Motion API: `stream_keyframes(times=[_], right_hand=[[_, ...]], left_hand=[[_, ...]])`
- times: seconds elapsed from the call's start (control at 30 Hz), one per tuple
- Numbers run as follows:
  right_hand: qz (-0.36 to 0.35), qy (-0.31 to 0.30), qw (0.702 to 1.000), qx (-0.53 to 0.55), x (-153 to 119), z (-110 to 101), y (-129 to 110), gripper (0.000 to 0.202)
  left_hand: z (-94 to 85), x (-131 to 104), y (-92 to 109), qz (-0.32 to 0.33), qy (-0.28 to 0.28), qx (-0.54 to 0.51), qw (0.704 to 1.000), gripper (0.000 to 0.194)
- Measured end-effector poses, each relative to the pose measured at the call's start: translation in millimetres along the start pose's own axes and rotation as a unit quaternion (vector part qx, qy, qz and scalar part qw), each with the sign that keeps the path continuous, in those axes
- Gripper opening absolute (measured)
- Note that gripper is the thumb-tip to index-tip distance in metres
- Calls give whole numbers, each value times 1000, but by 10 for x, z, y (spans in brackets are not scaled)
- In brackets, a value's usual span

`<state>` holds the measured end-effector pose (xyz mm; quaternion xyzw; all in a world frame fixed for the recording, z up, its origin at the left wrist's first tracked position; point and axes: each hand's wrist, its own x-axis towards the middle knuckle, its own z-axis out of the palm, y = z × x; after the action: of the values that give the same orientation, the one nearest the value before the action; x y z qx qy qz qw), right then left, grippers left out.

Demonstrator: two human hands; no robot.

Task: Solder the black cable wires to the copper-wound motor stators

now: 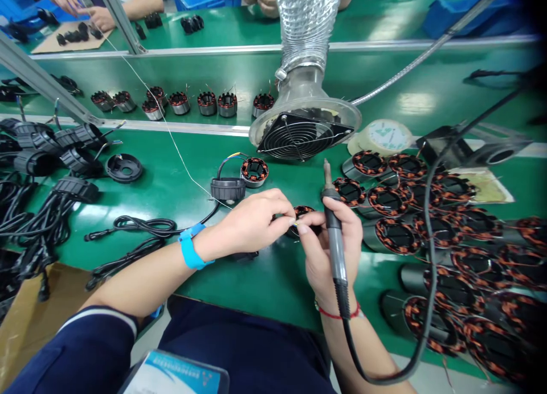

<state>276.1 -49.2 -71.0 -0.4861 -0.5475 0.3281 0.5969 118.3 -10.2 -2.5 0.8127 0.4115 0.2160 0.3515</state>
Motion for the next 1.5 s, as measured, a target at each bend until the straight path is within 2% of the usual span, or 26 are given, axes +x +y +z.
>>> stream_keyframes(times=[0.13,0.3,0.5,0.67,0.77,0.97,1.13,1.33,1.5], right_hand=[[-4,6,1000,1,-29,-30,38,44],[10,12,1000,-15,-42,-61,85,47],[7,33,999,-4,-21,-4,50,48],[17,35,999,-37,-20,-20,90,50],[24,20,998,-62,-15,-46,135,53],[-69,-43,980,-179,-8,-122,135,48],[-71,-107,974,-189,8,-206,219,51],[-94,-58,976,-189,-16,-83,157,45],[-50,-40,975,-215,4,31,71,42]], left_hand=[[-18,3,-7,-15,-25,4,1000,15],[-23,14,-54,3,-66,16,998,18],[-3,9,-72,-6,-57,14,998,19],[17,-6,-76,-35,-63,-2,997,22],[27,-1,-95,-58,-63,-12,996,21],[-1,22,-130,-96,-54,1,994,16],[-23,46,-165,-110,-59,3,992,16],[-27,36,-205,-72,-32,-3,997,15],[-67,78,-198,-85,-22,-29,996,15]])
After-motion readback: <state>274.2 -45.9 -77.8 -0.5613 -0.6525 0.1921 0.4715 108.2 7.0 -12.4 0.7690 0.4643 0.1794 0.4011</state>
